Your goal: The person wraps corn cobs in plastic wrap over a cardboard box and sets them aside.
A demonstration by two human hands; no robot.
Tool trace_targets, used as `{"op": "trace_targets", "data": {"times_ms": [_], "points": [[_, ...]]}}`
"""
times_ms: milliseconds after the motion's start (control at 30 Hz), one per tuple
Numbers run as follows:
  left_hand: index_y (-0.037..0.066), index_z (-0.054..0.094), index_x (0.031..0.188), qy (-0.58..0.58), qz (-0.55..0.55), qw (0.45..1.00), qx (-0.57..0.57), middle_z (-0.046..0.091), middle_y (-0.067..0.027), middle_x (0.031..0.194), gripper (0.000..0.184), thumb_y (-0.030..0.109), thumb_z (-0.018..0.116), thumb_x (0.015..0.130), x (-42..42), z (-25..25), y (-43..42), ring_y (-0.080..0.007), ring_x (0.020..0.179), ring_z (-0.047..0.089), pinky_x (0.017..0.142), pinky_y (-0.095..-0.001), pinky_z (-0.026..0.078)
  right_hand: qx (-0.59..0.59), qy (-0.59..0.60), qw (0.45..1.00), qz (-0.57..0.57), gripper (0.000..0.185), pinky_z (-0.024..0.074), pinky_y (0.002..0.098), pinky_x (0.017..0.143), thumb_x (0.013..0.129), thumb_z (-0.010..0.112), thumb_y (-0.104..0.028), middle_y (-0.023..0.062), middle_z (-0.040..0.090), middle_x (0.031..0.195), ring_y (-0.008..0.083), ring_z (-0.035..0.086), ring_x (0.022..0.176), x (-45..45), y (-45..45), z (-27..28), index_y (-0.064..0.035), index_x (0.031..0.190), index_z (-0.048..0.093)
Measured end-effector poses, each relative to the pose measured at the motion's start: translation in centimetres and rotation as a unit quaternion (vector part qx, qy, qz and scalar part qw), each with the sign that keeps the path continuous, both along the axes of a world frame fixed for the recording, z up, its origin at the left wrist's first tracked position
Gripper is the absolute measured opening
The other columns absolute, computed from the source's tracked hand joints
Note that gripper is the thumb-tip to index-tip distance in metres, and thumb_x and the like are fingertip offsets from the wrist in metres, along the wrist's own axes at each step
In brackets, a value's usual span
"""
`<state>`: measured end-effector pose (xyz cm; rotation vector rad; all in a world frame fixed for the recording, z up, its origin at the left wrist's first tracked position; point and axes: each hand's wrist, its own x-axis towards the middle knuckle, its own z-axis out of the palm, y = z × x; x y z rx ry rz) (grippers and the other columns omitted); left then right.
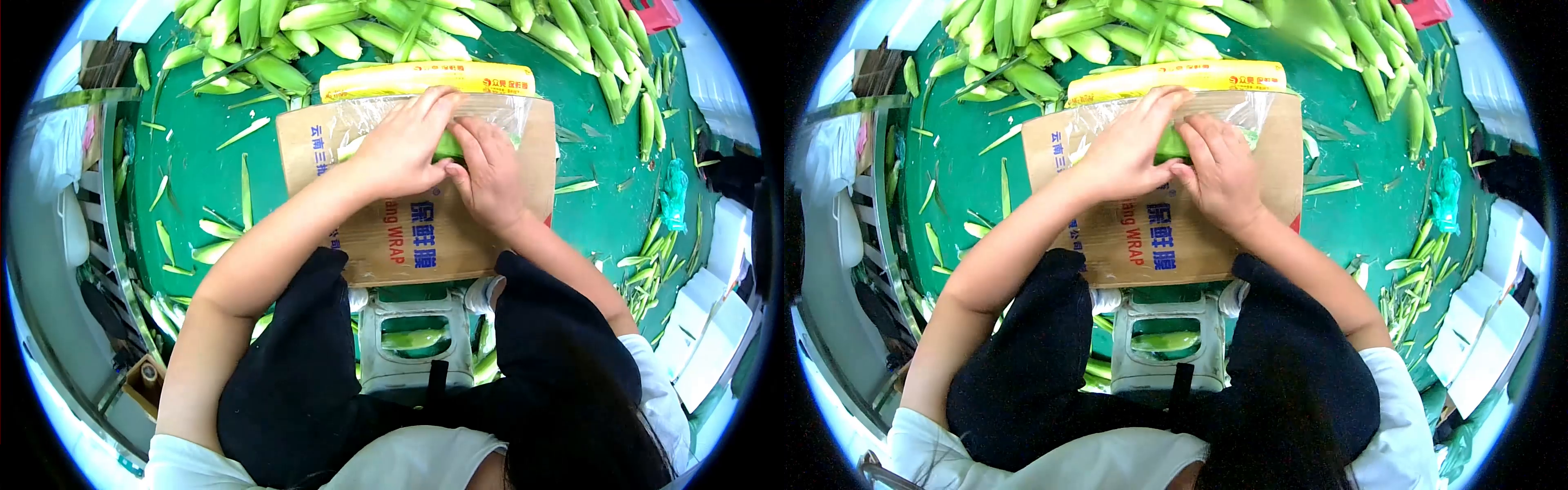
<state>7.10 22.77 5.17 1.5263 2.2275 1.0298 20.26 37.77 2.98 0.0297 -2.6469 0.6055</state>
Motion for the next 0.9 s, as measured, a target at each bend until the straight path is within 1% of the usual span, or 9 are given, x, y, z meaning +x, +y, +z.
{"op": "trace_targets", "data": {"times_ms": [33, 67, 233, 367, 467, 600, 667, 800, 900], "points": [[-0.002, 0.053, 0.140, -0.039, -0.054, 0.996, 0.067, 0.056, -0.0242, 0.137, 0.060, 0.006, 0.069, 0.083, -0.8, 0.6, -0.4, -0.0408, 0.135, 0.051, 0.116, -0.0455, 0.041, 0.034, -0.021, 0.999, 0.005, 0.065, 0.0492, 0.0436, 0.094, 0.084, 0.075, -0.044, 0.0116, 0.063, 0.126, 0.0307, 0.061, 0.107, -0.2, -0.1, 0.5, -0.0072, 0.135, 0.060], [-0.002, 0.059, 0.128, -0.058, -0.059, 0.982, 0.167, 0.062, -0.0227, 0.126, 0.049, 0.000, 0.064, 0.080, -1.4, -0.7, -1.3, -0.0379, 0.121, 0.060, 0.104, -0.0453, 0.050, 0.067, -0.041, 0.997, 0.010, 0.073, 0.0479, 0.0434, 0.097, 0.082, 0.076, -0.049, 0.0114, 0.062, 0.129, 0.0297, 0.061, 0.110, -0.3, -0.3, 0.7, -0.0079, 0.140, 0.058], [0.003, 0.062, 0.101, 0.130, -0.062, 0.986, 0.084, 0.069, -0.0150, 0.102, 0.025, -0.001, 0.064, 0.077, -0.8, -0.1, -11.9, -0.0306, 0.087, 0.065, 0.075, -0.0399, 0.053, 0.116, -0.077, 0.989, 0.039, 0.088, 0.0489, 0.0419, 0.094, 0.071, 0.079, -0.059, 0.0073, 0.063, 0.115, 0.0258, 0.061, 0.107, -1.6, 1.5, 0.0, -0.0214, 0.147, 0.056], [0.004, 0.069, 0.098, 0.143, 0.116, 0.982, -0.041, 0.064, -0.0107, 0.123, 0.035, 0.024, 0.086, 0.074, 2.1, -0.3, -11.9, -0.0307, 0.114, 0.060, 0.097, -0.0456, 0.045, 0.096, -0.108, 0.989, 0.011, 0.078, 0.0548, 0.0391, 0.084, 0.074, 0.080, -0.056, 0.0080, 0.064, 0.100, 0.0265, 0.066, 0.096, -3.6, 1.9, 0.2, -0.0217, 0.142, 0.059], [0.004, 0.069, 0.103, 0.146, 0.113, 0.978, -0.094, 0.065, -0.0096, 0.123, 0.032, 0.021, 0.083, 0.079, 0.7, -3.1, -11.8, -0.0321, 0.119, 0.058, 0.103, -0.0462, 0.043, 0.076, -0.133, 0.988, 0.028, 0.078, 0.0535, 0.0427, 0.090, 0.074, 0.084, -0.047, 0.0120, 0.066, 0.116, 0.0327, 0.065, 0.103, -3.4, 2.0, 0.7, -0.0187, 0.142, 0.059], [0.006, 0.068, 0.104, 0.047, 0.031, 0.996, 0.064, 0.069, -0.0100, 0.102, 0.016, 0.010, 0.074, 0.090, -0.9, -3.4, -13.2, -0.0340, 0.099, 0.067, 0.087, -0.0447, 0.053, 0.022, -0.070, 0.995, 0.061, 0.076, 0.0537, 0.0427, 0.089, 0.070, 0.086, -0.044, 0.0131, 0.067, 0.117, 0.0330, 0.066, 0.104, -1.6, 2.9, 0.5, -0.0155, 0.137, 0.065], [0.002, 0.066, 0.105, -0.059, 0.014, 0.997, 0.046, 0.070, -0.0119, 0.089, 0.008, 0.001, 0.063, 0.098, -0.8, -0.9, -14.1, -0.0284, 0.071, 0.067, 0.067, -0.0345, 0.054, -0.007, -0.106, 0.990, 0.096, 0.076, 0.0536, 0.0429, 0.088, 0.068, 0.087, -0.044, 0.0135, 0.068, 0.117, 0.0329, 0.066, 0.103, 1.1, 3.4, 1.2, -0.0139, 0.135, 0.067], [0.003, 0.066, 0.107, -0.184, 0.044, 0.981, -0.036, 0.067, -0.0108, 0.082, 0.010, 0.009, 0.066, 0.098, 0.5, -0.7, -10.8, -0.0268, 0.068, 0.065, 0.064, -0.0351, 0.052, -0.030, -0.208, 0.970, 0.125, 0.071, 0.0522, 0.0407, 0.089, 0.072, 0.081, -0.051, 0.0117, 0.067, 0.122, 0.0333, 0.065, 0.105, 5.2, 0.4, 2.6, -0.0137, 0.131, 0.070], [0.008, 0.066, 0.099, -0.049, 0.028, 0.993, -0.107, 0.070, -0.0106, 0.085, 0.016, 0.018, 0.075, 0.091, -2.0, -2.9, -7.8, -0.0284, 0.077, 0.069, 0.072, -0.0406, 0.054, 0.042, -0.146, 0.982, 0.112, 0.055, 0.0510, 0.0411, 0.092, 0.081, 0.080, -0.041, 0.0112, 0.064, 0.129, 0.0328, 0.063, 0.111, 2.9, 1.3, 2.1, -0.0125, 0.128, 0.072]]}}
